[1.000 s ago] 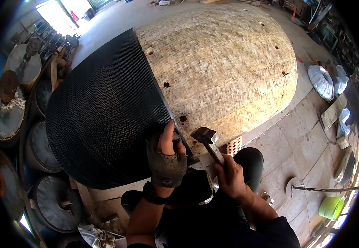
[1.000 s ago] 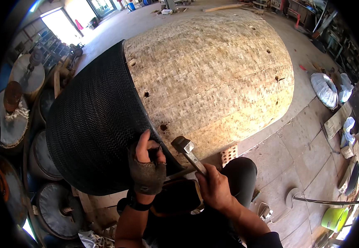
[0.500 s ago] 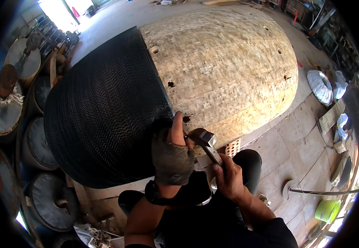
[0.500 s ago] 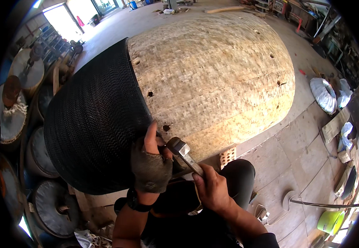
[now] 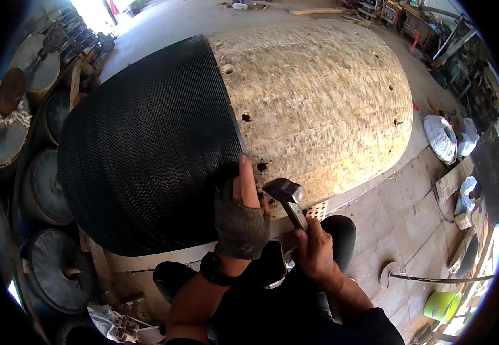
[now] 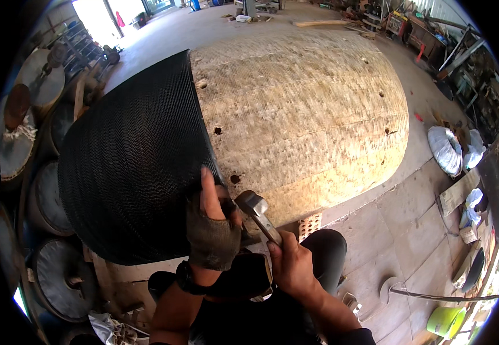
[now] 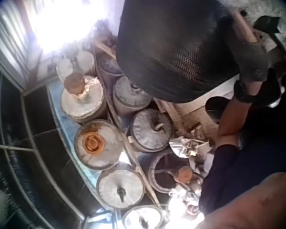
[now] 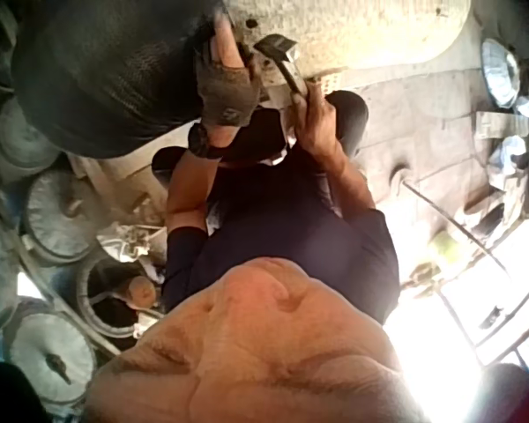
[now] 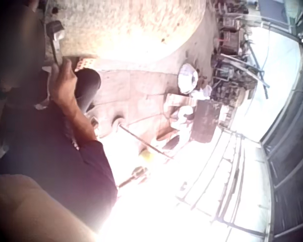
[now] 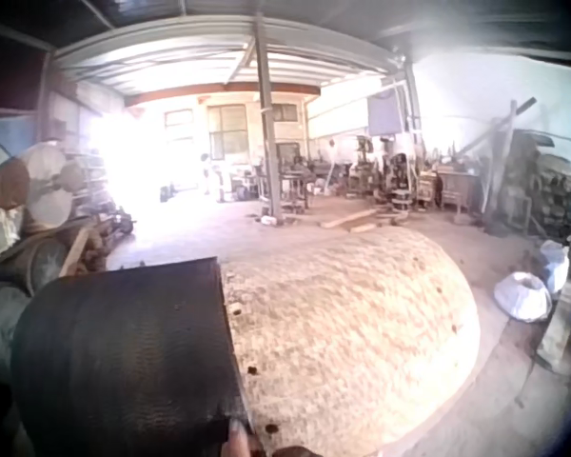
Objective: The person hammers metal pins into a black mesh material wrapped around a large wooden drum. They use a hammer to drive the pins into pre-drilled holes and use pliers to adjust the pins.
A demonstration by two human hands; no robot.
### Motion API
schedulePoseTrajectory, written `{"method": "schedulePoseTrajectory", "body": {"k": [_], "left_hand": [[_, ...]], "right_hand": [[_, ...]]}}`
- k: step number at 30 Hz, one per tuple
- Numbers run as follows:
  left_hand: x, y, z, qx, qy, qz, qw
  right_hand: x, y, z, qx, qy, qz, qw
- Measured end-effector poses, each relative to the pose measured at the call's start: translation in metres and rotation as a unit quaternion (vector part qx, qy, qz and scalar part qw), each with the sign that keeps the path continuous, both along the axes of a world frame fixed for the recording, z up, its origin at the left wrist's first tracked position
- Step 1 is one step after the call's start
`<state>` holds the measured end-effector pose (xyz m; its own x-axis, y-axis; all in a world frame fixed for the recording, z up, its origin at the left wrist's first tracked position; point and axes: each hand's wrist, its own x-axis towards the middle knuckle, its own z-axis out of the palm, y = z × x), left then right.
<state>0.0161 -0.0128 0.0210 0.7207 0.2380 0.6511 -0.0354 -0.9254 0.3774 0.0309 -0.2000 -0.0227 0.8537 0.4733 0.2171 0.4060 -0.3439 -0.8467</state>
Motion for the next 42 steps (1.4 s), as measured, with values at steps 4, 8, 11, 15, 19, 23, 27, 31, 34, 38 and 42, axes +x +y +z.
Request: {"method": "schedulePoseTrajectory", "body": {"k": [4,8,11,15,19,23,27,31,34,38,42], "left_hand": [[-0.021,0.001,-0.007,-0.025,-0.056,-0.021,0.998],[-0.055,-0.012,-0.013,-0.061,-0.014,-0.031,0.998],[-0.079,-0.023,-0.029,-0.069,0.083,-0.043,0.993],[-0.107,-0.033,-0.055,0.017,0.205,-0.054,0.977],[-0.139,-0.045,-0.122,0.11,0.163,-0.05,0.979],[-0.144,-0.042,-0.127,0.002,0.251,-0.119,0.96],[-0.153,-0.043,-0.145,0.055,0.197,-0.111,0.973],[-0.151,-0.043,-0.139,0.028,0.241,-0.154,0.958],[-0.147,-0.039,-0.123,0.051,0.197,-0.158,0.966],[-0.148,-0.043,-0.126,0.054,0.258,-0.15,0.953],[-0.152,-0.04,-0.131,0.086,0.226,-0.172,0.955]], "right_hand": [[0.0,0.001,0.002,-0.003,-0.015,0.011,1.0],[-0.001,0.0,-0.001,0.006,-0.042,0.006,0.999],[-0.002,0.003,0.005,0.032,-0.038,-0.002,0.999],[-0.002,0.0,0.005,0.002,0.085,0.012,0.996],[-0.003,0.001,-0.002,0.057,0.028,-0.036,0.997],[-0.002,0.003,-0.005,-0.006,0.028,0.012,1.0],[-0.011,0.005,0.005,0.092,0.013,-0.026,0.995],[0.001,0.01,-0.015,-0.015,0.035,0.014,0.999],[-0.014,0.003,-0.007,0.076,0.031,-0.006,0.997],[-0.012,0.015,-0.003,0.073,-0.063,-0.058,0.994],[-0.01,0.01,-0.014,-0.014,0.03,-0.011,0.999]]}}
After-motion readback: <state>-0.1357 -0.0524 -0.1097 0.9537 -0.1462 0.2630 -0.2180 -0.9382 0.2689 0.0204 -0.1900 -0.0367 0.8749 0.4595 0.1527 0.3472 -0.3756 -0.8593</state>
